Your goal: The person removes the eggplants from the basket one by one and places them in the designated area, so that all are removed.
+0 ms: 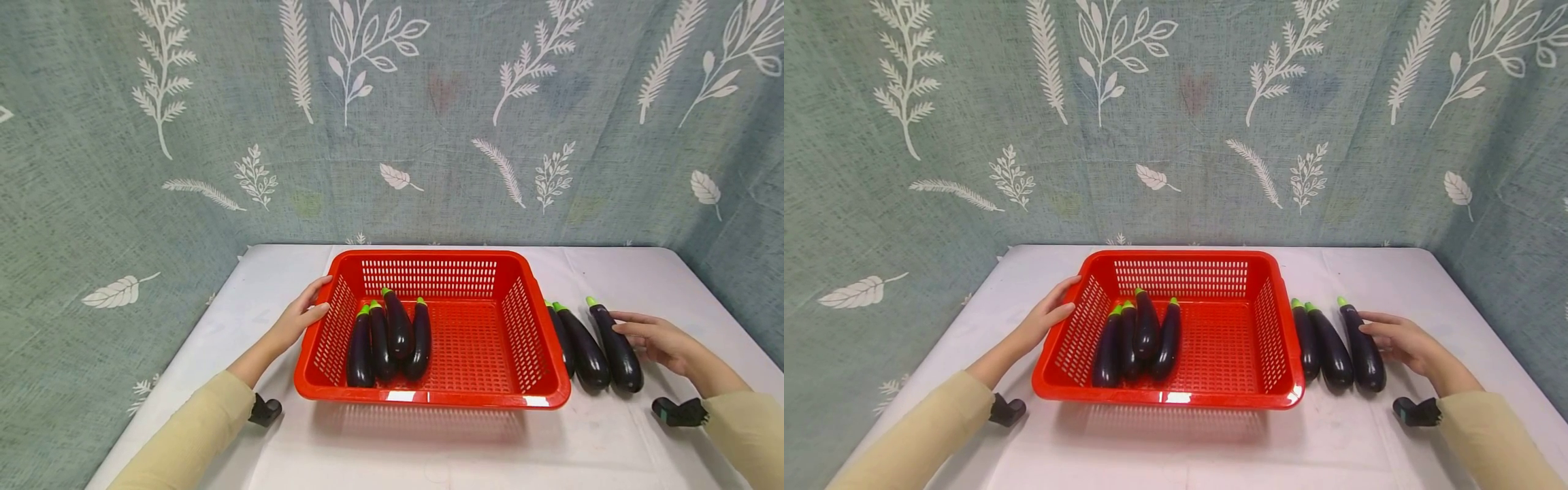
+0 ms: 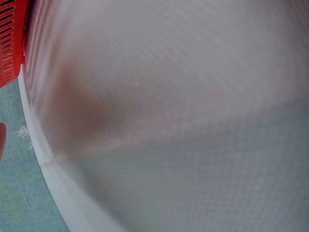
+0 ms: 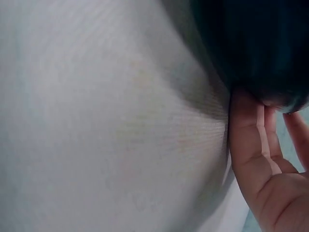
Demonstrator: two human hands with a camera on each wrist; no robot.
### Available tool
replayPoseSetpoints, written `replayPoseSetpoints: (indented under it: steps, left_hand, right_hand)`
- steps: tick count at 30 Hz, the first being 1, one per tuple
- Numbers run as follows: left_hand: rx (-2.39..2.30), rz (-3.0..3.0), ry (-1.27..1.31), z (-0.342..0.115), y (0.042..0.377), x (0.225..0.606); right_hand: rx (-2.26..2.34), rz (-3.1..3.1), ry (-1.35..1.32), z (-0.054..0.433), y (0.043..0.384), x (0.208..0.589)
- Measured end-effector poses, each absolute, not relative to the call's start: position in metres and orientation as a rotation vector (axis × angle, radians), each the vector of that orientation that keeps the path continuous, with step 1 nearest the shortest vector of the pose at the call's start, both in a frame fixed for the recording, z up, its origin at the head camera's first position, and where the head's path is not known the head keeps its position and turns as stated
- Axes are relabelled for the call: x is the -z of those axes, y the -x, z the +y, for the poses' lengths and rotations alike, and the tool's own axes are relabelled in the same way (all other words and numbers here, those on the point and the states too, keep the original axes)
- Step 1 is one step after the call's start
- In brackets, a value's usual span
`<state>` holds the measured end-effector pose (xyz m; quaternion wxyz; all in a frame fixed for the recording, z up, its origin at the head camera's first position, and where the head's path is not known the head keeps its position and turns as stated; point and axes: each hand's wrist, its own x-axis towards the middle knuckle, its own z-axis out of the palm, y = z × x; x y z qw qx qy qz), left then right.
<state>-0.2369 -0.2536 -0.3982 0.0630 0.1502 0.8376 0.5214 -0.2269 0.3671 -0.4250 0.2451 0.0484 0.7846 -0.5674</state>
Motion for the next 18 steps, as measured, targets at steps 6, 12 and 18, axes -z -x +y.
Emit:
replayPoseSetpoints:
  steps: [6,12,18]
  left_hand:
    - [-1.577,2.519,-0.456,-0.247,0.228,0.384]
    - [-1.548,2.533,-0.436,-0.241,0.219,0.371]
    - [-1.562,2.524,-0.454,-0.241,0.218,0.37]
  right_hand:
    - [1.367,2.316,-0.101,0.359,0.226,0.42]
    - [1.278,2.385,-0.106,0.356,0.226,0.416]
    - [1.203,2.398,-0.092,0.355,0.224,0.413]
